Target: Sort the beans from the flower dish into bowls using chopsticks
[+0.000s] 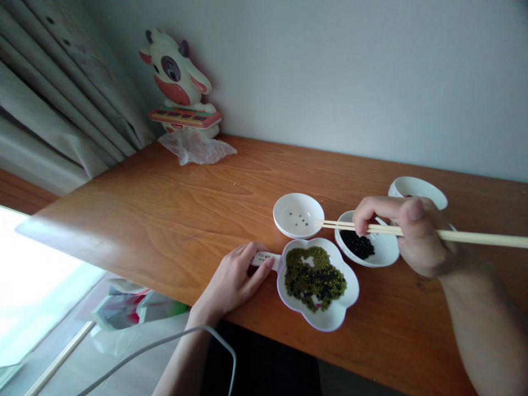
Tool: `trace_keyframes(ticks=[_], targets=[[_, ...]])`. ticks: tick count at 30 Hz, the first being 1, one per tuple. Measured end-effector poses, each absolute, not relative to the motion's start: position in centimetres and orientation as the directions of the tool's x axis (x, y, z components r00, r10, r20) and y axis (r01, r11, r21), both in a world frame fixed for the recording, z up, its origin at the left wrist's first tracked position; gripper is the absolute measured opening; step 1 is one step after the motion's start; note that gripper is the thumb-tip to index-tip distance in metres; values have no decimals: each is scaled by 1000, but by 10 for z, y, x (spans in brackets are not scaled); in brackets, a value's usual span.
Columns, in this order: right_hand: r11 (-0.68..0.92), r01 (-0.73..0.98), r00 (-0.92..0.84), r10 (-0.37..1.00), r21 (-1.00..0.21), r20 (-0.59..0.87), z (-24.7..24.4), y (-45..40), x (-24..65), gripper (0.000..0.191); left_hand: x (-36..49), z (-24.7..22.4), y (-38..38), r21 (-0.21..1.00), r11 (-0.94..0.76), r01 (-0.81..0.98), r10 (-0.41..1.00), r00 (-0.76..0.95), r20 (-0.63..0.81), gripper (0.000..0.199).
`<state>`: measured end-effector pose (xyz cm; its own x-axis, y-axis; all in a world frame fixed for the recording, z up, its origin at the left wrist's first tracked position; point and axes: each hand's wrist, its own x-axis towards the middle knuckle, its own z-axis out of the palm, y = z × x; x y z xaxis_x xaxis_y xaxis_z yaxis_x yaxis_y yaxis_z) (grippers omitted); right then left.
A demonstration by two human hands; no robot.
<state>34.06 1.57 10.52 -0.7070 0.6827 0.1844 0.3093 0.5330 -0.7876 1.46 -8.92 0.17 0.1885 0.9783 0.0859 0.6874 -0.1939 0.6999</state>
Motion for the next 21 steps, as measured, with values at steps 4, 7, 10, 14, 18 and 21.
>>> trace_keyframes(ticks=[4, 7, 10, 14, 18, 21], targets=[[508, 317, -702, 693, -801, 162, 110, 10, 331, 73, 15, 1, -89, 692, -189, 696, 980, 181, 85, 30], [545, 298, -783, 610, -784, 126, 114, 4, 319, 70, 15, 1, -89, 693, -191, 695, 979, 185, 84, 29], [570, 310, -833, 549, -761, 71, 111, 2, 308, 74, 14, 0, -89, 697, -197, 689, 978, 191, 87, 27], [526, 356, -826, 564, -772, 4, 102, 2, 301, 78, 14, 1, -90, 700, -196, 686, 978, 193, 84, 26], [496, 403, -810, 584, -769, -48, 92, 3, 298, 75, 14, 1, -90, 700, -194, 688, 978, 193, 81, 27], [482, 407, -809, 584, -776, -62, 87, 5, 297, 73, 14, 0, -89, 699, -191, 689, 978, 194, 76, 28]])
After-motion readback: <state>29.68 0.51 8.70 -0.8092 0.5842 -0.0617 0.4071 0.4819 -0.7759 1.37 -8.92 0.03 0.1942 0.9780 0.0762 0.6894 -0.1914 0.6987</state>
